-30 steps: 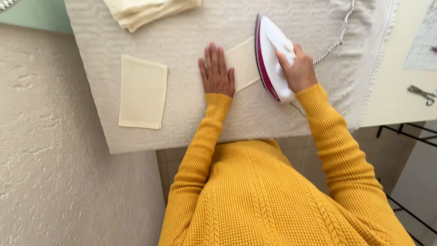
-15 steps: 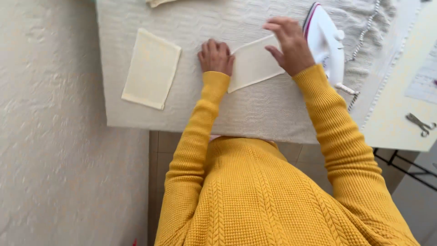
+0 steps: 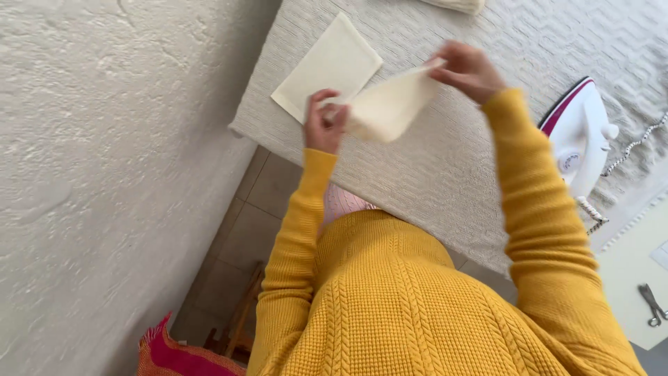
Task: Ironing small rectangular pieces of white fabric on an ironing board.
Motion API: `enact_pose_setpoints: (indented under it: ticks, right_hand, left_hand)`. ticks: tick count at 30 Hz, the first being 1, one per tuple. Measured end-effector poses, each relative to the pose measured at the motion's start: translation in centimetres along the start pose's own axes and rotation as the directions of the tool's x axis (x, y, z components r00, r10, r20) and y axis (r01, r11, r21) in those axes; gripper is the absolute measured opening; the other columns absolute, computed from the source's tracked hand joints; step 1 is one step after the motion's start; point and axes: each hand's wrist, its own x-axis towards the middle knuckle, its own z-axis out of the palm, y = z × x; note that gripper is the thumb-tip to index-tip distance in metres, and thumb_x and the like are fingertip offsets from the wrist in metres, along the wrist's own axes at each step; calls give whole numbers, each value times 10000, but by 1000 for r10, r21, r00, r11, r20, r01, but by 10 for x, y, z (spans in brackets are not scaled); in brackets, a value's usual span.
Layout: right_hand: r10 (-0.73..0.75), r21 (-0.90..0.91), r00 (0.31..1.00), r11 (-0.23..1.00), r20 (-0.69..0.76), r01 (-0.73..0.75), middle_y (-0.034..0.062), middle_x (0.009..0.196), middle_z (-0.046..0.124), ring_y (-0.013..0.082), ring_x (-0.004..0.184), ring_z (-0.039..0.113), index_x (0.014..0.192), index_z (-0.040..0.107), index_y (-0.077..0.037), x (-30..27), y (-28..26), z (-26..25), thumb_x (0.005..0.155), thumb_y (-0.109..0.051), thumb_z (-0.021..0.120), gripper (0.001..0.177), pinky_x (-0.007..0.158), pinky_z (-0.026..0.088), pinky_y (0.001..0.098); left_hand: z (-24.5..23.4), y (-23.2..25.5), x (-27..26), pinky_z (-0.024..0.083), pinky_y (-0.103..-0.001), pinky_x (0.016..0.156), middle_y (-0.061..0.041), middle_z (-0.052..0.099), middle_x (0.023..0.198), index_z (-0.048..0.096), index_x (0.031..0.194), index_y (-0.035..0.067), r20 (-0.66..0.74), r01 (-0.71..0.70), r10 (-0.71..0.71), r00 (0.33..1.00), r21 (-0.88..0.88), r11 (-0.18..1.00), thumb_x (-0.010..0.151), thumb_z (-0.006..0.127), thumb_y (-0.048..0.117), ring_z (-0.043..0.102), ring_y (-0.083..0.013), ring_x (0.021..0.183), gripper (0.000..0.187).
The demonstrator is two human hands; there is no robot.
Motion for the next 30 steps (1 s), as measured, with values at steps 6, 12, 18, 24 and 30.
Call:
enact_pose_setpoints:
  ticks: [6, 12, 18, 24, 30]
  right_hand:
    - [78, -32, 997, 996, 11, -78, 129, 973, 762, 191, 839, 712, 1138, 580, 2, 107, -75, 74, 1013, -208, 705, 274, 732, 574, 317]
    - [-14, -271, 997, 963, -72, -6, 167, 931, 764, 242, 796, 742, 1085, 669, -6, 142, -46, 100, 986, -173, 732, 204, 719, 602, 358]
    - [-5, -268, 986, 963, -168, -41, 164, 899, 753, 245, 765, 738, 1088, 666, 1, 134, -49, 102, 991, -172, 729, 208, 713, 615, 376]
    - [-361, -574, 821, 818, -443, 50, 78, 1002, 715, 193, 897, 689, 1041, 673, -83, 146, -19, 56, 1026, -184, 784, 151, 800, 614, 345]
    - [-573, -775, 669, 632, -474, -8, 58, 1080, 679, 229, 1002, 625, 1018, 688, -97, 183, -9, 33, 814, -269, 889, 335, 862, 551, 393]
  left_hand:
    - [-83, -29, 24, 512, -214, 674, -106, 658, 1201, 516, 1350, 55, -168, -54, 64, 984, 62, 997, 1005, 736, 208, 641, -108, 921, 437]
    - [-90, -32, 28, 580, -217, 833, -59, 736, 1123, 422, 1417, 60, -190, 60, -70, 979, -59, 996, 934, 725, 67, 698, -92, 985, 570]
    - [-95, -34, 35, 574, -227, 802, -75, 720, 997, 456, 1451, 64, -251, 77, -66, 966, 36, 996, 906, 759, -21, 685, -93, 900, 630]
    - [-100, -6, 53, 506, -261, 628, -26, 632, 1011, 577, 1300, 86, -329, -32, 173, 928, 393, 919, 831, 850, 47, 577, -122, 742, 543]
    - [-81, 29, 75, 473, -309, 683, -5, 642, 1008, 646, 1242, 106, -245, -165, 381, 891, 608, 776, 904, 822, 141, 598, -140, 854, 383]
